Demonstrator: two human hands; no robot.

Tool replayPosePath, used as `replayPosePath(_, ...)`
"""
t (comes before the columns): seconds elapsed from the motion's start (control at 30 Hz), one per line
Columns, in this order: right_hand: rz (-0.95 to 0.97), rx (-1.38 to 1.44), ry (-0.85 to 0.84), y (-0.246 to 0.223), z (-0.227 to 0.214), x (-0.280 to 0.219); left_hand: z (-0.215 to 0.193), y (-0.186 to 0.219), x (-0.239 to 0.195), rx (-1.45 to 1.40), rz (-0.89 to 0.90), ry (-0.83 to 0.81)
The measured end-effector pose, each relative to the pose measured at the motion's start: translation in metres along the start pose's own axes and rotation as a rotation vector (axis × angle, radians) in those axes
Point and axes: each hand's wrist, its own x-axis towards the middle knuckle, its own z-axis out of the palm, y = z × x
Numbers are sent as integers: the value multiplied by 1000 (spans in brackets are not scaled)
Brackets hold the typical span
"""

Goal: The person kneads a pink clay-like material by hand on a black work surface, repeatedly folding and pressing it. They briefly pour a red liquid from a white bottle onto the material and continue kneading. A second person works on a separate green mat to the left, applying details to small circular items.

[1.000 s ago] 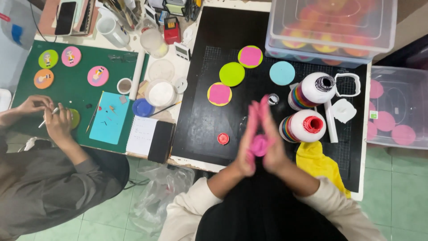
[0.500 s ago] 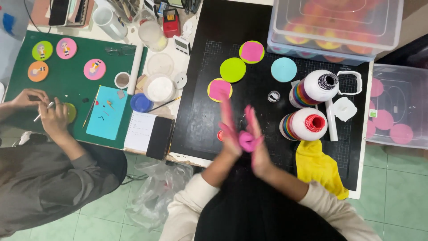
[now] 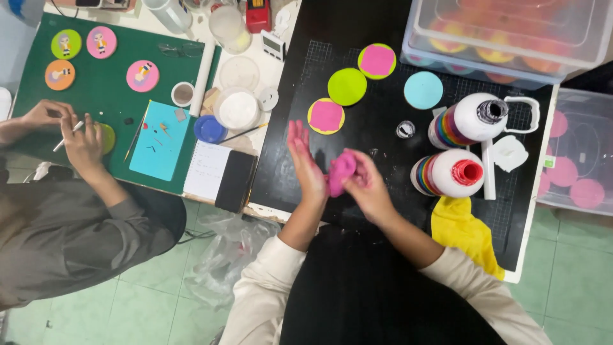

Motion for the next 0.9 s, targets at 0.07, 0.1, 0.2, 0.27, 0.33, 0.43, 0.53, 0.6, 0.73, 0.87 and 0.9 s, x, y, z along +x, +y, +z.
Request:
replayPosePath(0.07, 90, 282, 4, -22, 0, -1, -12, 22, -5, -18, -80, -89)
replayPosePath(0.1, 165, 557, -3, -35, 0, 2, -15, 35, -4, -47, -148, -178)
replayPosePath(0.2, -33, 504, -65, -48, 1, 3, -34, 11, -38, 62, -331, -558)
replayPosePath(0.27, -105, 456, -110, -58, 7, -1, -35, -10, -51, -18, -377, -487)
replayPosePath(0.33, -173, 403, -151, -60, 3, -4, -41, -24, -56, -102, -427, -411)
replayPosePath(0.43, -188, 432, -230, -57, -11, -6, -49, -21, -51, -53, -355, -368)
replayPosePath(0.53, -219, 17, -126, -62, -9, -16, -47, 1, -59, 218, -241, -361)
replayPosePath(0.6, -193, 21, 7, -70, 0, -24, -44, 10, -66, 263, -196, -382)
replayPosePath(0.73, -122, 176, 116, -74, -19, -18, -53, 35, -75, 295, -256, -458)
replayPosePath(0.87, 116, 540, 257, -92, -46, -8, -92, 26, -80, 259, -337, -584)
replayPosePath(0.9, 209, 673, 287, -96, -55, -6, -104, 22, -82, 180, -381, -626)
